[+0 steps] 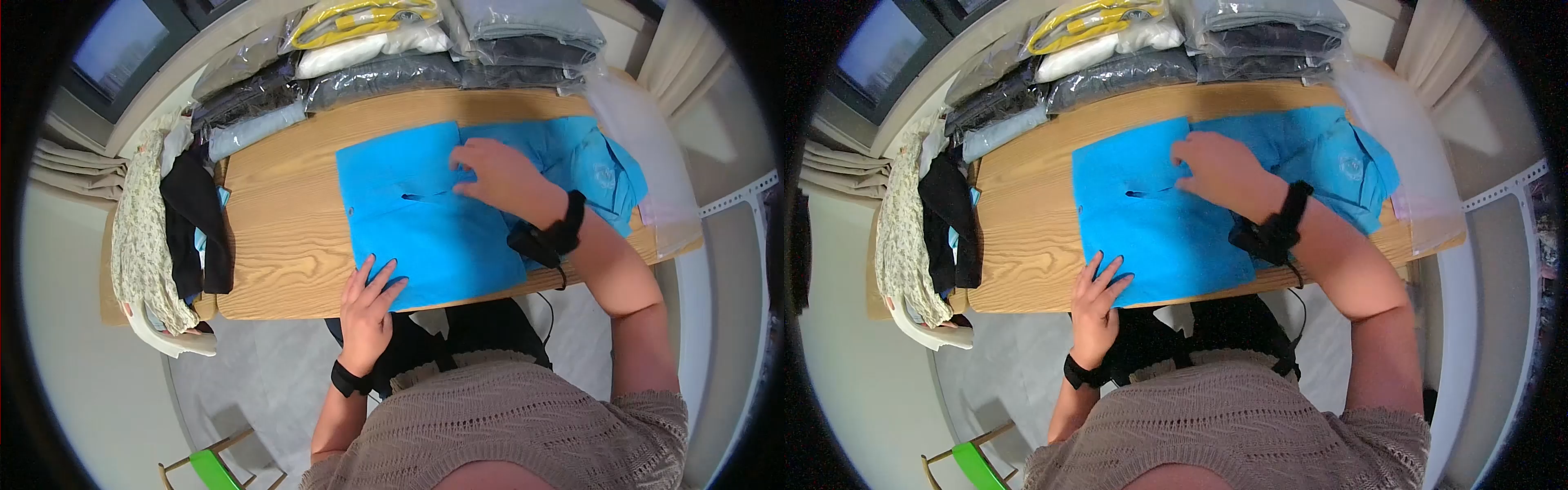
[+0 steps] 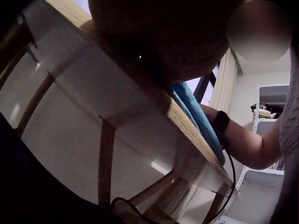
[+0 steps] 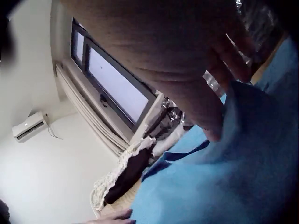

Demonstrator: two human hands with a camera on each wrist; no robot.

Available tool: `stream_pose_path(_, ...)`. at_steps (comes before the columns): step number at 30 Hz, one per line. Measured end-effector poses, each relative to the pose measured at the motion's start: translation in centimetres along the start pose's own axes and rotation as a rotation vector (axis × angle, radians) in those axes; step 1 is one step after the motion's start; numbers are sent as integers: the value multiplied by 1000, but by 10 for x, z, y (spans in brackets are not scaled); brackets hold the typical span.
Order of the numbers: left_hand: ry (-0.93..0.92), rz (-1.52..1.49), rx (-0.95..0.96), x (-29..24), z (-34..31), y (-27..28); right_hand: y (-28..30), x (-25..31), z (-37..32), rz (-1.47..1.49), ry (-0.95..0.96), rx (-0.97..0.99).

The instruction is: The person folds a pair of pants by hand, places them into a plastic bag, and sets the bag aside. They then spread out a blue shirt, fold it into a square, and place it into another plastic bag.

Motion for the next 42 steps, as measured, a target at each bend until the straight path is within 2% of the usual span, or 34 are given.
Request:
stream_pose_path(1, 0, -7, 7, 0, 0, 0, -8, -1, 4, -25, 77, 82)
stream_pose_path(2, 2, -14, 15, 0, 0, 0, -12, -2, 5, -26, 82, 77)
stream_pose_path(4, -2, -16, 13, 0, 1, 0, -22, -3, 8, -124, 16, 265)
stream_pose_path(5, -5, -24, 17, 0, 1, 0, -25, -3, 9, -125, 20, 261)
stream_pose_path(11, -30, 11, 47, -1, 3, 3, -24, -13, 16, -167, -58, 112)
stream_pose_path(12, -32, 11, 46, -3, 4, 8, -20, -15, 20, -169, -42, 10)
stream_pose_path(13, -19, -57, 108, -14, 10, 20, -17, -15, 22, -171, -26, -91)
stream_pose_path(14, -6, -126, 170, -25, 16, 31, -13, -13, 25, -173, -26, -90)
stream_pose_path(16, -80, -110, 232, -47, 38, 44, 2, -5, 31, 9, 28, -294)
stream_pose_path(17, -154, -91, 293, -55, 44, 45, 4, -6, 33, 4, 30, -291)
stream_pose_path(19, -179, -57, 321, -57, 54, 40, 9, -2, 36, 99, 196, -392)
stream_pose_path(21, -288, -104, 413, -65, 88, 16, 15, 3, 37, 106, 209, -390)
stream_pose_path(23, -306, -47, 406, -53, 105, -11, 19, 12, 32, 115, 219, -388)
stream_pose_path(25, -86, 110, 360, -35, 116, -32, 21, 25, 19, 41, 218, -373)
stream_pose_path(26, -91, 107, 357, -41, 117, -25, 22, 32, 11, 34, 217, -373)
stream_pose_path(28, -382, -126, 514, -61, 106, -3, 16, 42, -11, 52, 96, -192)
stream_pose_path(29, -384, -129, 520, -66, 101, 11, 16, 48, -22, 52, 89, -191)
stream_pose_path(31, -85, -466, 791, -65, 90, 31, 7, 54, -40, 19, 9, 196)
stream_pose_path(32, -107, -484, 622, -58, 86, 36, 1, 50, -47, 52, 28, 260)
stream_pose_path(33, -105, -484, 625, -49, 83, 37, -2, 45, -49, 55, 27, 261)
stream_pose_path(35, -162, -206, 259, -27, 82, 47, 1, 32, -43, 80, 17, 85)
stream_pose_path(36, -162, -204, 263, -20, 79, 46, 6, 28, -35, 83, 15, 83)
stream_pose_path(38, 299, -237, 92, 6, 76, 45, 19, 17, -17, 168, -202, 33)
stream_pose_path(39, 293, -237, 97, 19, 75, 39, 13, 10, -11, 167, -208, 29)
stream_pose_path(41, 486, -243, 25, 55, 75, 27, -13, -15, -4, 207, -335, -184)
stream_pose_path(42, 534, -249, 47, 61, 78, 25, -27, -27, 3, 201, -341, -196)
Point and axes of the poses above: each hand's wrist, its own z-axis towards the middle knuckle, its own y-axis out of the back of the hand, x = y × z, the point moved 3 cm from there along z, towards the middle knuckle, and after that the axes turned 13 degrees about y, right-handed, at the moved point
